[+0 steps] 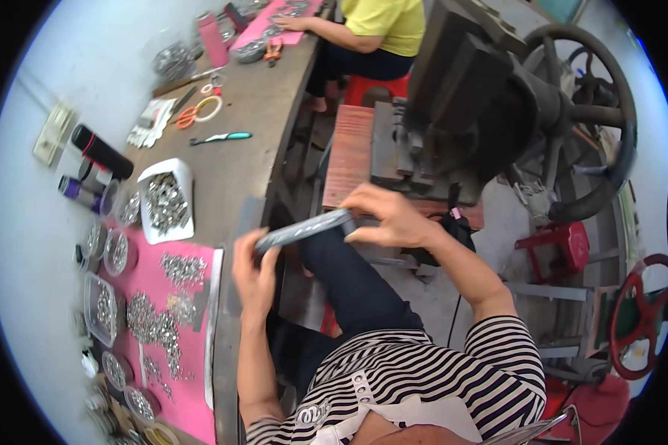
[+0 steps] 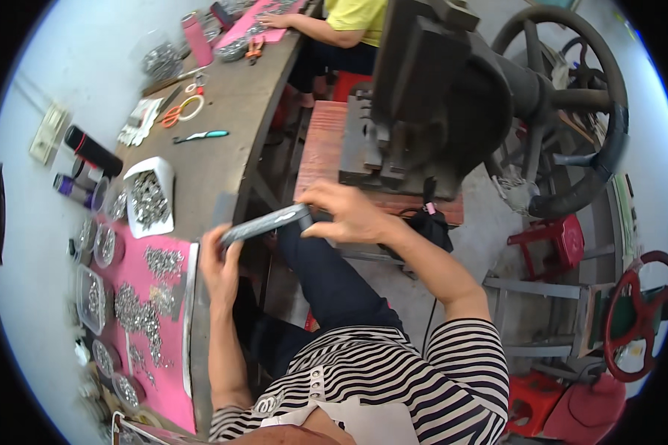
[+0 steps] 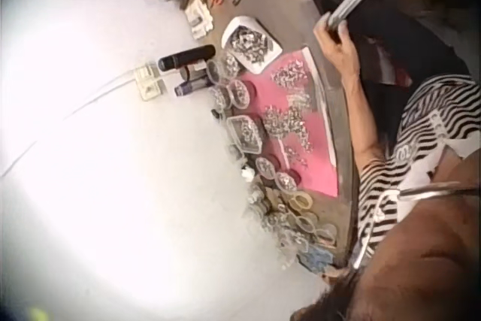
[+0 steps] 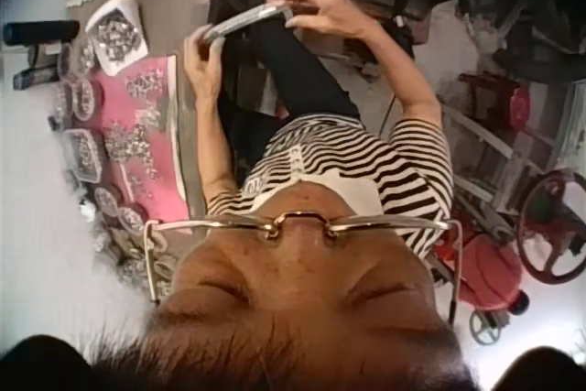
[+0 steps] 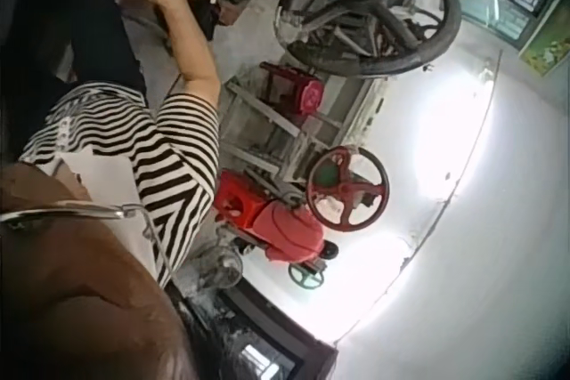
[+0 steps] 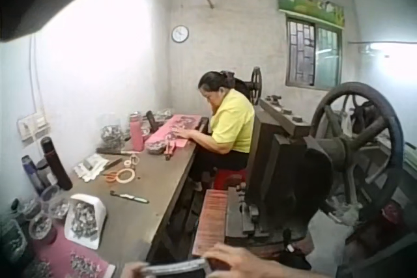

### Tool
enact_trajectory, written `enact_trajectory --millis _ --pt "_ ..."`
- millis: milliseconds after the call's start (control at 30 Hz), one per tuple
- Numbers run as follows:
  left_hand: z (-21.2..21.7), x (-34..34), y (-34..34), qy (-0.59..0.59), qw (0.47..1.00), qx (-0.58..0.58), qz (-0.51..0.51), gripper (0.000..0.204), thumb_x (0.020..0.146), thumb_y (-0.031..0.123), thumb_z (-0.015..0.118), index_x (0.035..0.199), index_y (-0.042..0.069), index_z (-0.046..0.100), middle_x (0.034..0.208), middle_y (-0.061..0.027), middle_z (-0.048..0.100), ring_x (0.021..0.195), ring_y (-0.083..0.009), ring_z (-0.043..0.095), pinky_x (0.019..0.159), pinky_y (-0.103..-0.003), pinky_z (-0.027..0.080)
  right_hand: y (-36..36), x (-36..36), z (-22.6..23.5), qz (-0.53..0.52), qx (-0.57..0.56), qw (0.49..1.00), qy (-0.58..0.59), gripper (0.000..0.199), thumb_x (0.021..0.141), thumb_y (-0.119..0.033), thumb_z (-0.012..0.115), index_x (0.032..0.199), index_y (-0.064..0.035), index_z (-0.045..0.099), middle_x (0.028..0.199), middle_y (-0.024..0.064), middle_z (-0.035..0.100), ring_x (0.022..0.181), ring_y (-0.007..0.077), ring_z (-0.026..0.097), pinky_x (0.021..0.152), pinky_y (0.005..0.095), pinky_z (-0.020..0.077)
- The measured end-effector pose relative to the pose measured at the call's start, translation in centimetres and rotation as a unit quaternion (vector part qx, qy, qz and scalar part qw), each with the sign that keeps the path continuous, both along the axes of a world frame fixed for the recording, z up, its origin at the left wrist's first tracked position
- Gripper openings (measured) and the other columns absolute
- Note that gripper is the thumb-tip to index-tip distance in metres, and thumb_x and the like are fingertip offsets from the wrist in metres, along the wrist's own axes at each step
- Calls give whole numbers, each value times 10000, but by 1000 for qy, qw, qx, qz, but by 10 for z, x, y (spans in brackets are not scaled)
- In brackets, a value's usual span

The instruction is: The person sits at a workbench and repeatedly picks up small silver metal components, places them into a metal jig, and presses them using a manual lever-operated press. The person then removes the processed components and places them into a pile on a pink mat. Two other workers are visible in the background performing similar tasks.

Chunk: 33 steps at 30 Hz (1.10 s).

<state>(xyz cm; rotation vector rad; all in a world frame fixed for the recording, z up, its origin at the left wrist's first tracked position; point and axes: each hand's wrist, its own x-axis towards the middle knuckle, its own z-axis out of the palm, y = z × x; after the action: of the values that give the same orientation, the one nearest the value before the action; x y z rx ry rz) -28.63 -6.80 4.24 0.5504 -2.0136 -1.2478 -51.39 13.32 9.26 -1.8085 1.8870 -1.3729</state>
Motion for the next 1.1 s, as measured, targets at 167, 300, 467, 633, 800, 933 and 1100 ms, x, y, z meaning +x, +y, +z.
enact_trajectory --millis 167,300,467,633,800,933,1100 --pt "-15 -181 22 18 969 141 -200 437 1013 32 603 1446 -9 571 1310 -76 656 1217 -151 609 1069 -300 460 85 -52 -3 -244 28 969 7 442 756 -165 904 1064 -5 631 993 96 608 849 217 651 756 349 543" --pt "-20 -264 40 8 959 151 -238 412 1035 56 568 1444 3 592 1268 -74 687 1151 -126 622 1027 -274 467 91 -58 -25 -330 38 943 28 487 718 -247 940 943 -26 568 891 89 579 768 248 590 703 379 499" --pt "-20 -314 61 -1 949 165 -268 387 1063 89 529 1432 -6 596 1204 -73 706 1079 -119 629 965 -269 487 63 -59 -40 -340 16 935 98 565 672 -370 964 860 -73 522 803 58 580 699 260 540 732 405 426" --pt "-27 -327 72 -29 957 68 -280 417 1096 139 502 1483 -7 552 1225 -89 717 1095 -131 638 970 -278 486 66 -57 -43 -331 -19 936 120 418 766 -280 911 942 -65 598 861 54 646 804 259 609 817 400 440" --pt "-18 -285 58 3 933 126 -336 539 1117 244 490 1583 -13 404 1636 -149 431 1540 -218 349 1243 -315 251 183 -29 51 -457 -182 794 356 369 936 -140 753 1249 8 623 1222 176 655 1059 311 658 891 396 578" --pt "-14 -249 61 -33 929 92 -358 714 1061 406 583 1606 0 366 1664 -140 395 1560 -256 318 1267 -382 216 281 -27 70 -626 -411 622 229 371 947 -27 615 1299 31 514 1182 180 645 1002 284 646 916 418 558" --pt "-16 -229 75 -58 930 -98 -350 1105 822 518 832 1643 26 279 1704 -167 298 1596 -316 230 1290 -514 119 268 -65 27 -651 -307 695 6 133 918 -27 773 932 -10 642 893 53 674 841 137 627 816 295 495"
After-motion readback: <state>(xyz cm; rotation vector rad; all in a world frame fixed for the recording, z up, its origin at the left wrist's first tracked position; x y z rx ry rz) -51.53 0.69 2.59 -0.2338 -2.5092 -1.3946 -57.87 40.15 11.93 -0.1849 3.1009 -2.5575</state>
